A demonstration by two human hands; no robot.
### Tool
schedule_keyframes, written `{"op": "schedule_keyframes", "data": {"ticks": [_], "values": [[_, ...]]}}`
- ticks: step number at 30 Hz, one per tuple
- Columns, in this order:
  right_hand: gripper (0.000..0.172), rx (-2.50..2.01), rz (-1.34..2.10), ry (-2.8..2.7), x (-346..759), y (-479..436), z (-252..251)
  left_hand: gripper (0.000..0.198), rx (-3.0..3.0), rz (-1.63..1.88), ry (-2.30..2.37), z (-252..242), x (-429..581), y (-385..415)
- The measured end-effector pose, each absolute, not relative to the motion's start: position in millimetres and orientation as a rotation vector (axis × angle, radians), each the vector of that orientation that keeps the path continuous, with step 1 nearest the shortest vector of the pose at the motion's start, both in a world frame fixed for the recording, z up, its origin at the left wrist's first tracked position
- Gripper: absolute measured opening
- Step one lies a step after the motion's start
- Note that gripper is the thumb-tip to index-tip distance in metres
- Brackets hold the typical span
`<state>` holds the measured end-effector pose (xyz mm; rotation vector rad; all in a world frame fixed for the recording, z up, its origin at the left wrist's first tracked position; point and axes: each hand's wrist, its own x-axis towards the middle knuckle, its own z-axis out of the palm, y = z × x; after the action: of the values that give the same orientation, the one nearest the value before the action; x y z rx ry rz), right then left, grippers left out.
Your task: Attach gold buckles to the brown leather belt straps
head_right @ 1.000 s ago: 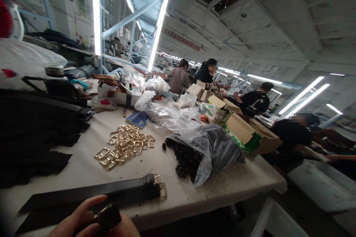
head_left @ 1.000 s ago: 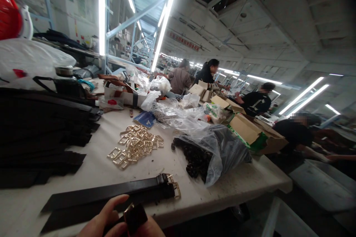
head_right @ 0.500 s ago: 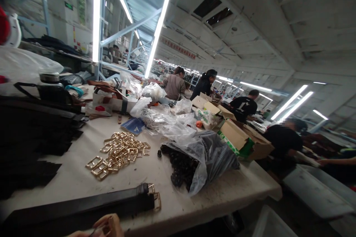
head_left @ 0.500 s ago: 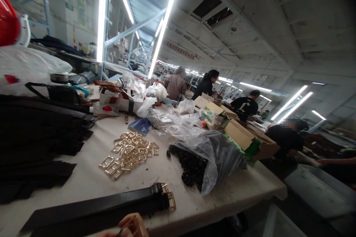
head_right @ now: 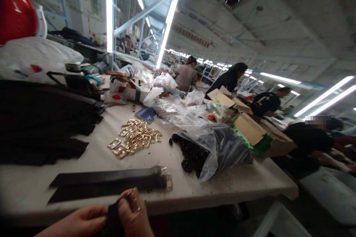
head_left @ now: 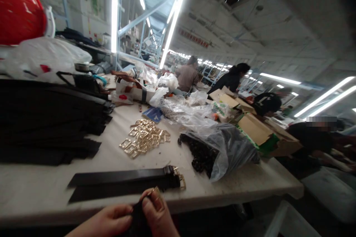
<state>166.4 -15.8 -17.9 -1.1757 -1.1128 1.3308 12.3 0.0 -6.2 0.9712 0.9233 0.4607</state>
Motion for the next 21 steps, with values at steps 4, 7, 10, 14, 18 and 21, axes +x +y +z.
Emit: {"op": "schedule_keyframes", "data": {"ticks": [4, 7, 10, 14, 18, 21], "values": [[0.017, -1.304, 1.401, -1.151, 174.3, -15.7, -4.5, 0.026, 1.021, 0.427, 0.893, 21.1, 6.1, -2.6], [0.014, -1.33, 1.327, -1.305, 176.6, -15.6, -9.7, 0.023, 1.025, 0.392, 0.854, 28.6, 3.7, 1.3], [0.011, -1.353, 1.191, -1.492, 178.0, -17.3, -11.8, 0.029, 0.988, 0.377, 0.842, 24.0, 3.7, 2.3], [0.009, -1.355, 1.234, -1.598, 181.4, -18.9, -6.8, 0.035, 0.98, 0.359, 0.849, 15.5, 5.0, 1.8], [0.009, -1.331, 1.425, -1.595, 180.3, -24.5, -8.3, 0.033, 1.135, 0.371, 0.908, 12.1, 7.0, 2.4], [0.01, -1.334, 1.372, -1.555, 175.4, -30.6, -16.5, 0.03, 1.266, 0.37, 0.927, 11.5, 10.2, 4.4]]}}
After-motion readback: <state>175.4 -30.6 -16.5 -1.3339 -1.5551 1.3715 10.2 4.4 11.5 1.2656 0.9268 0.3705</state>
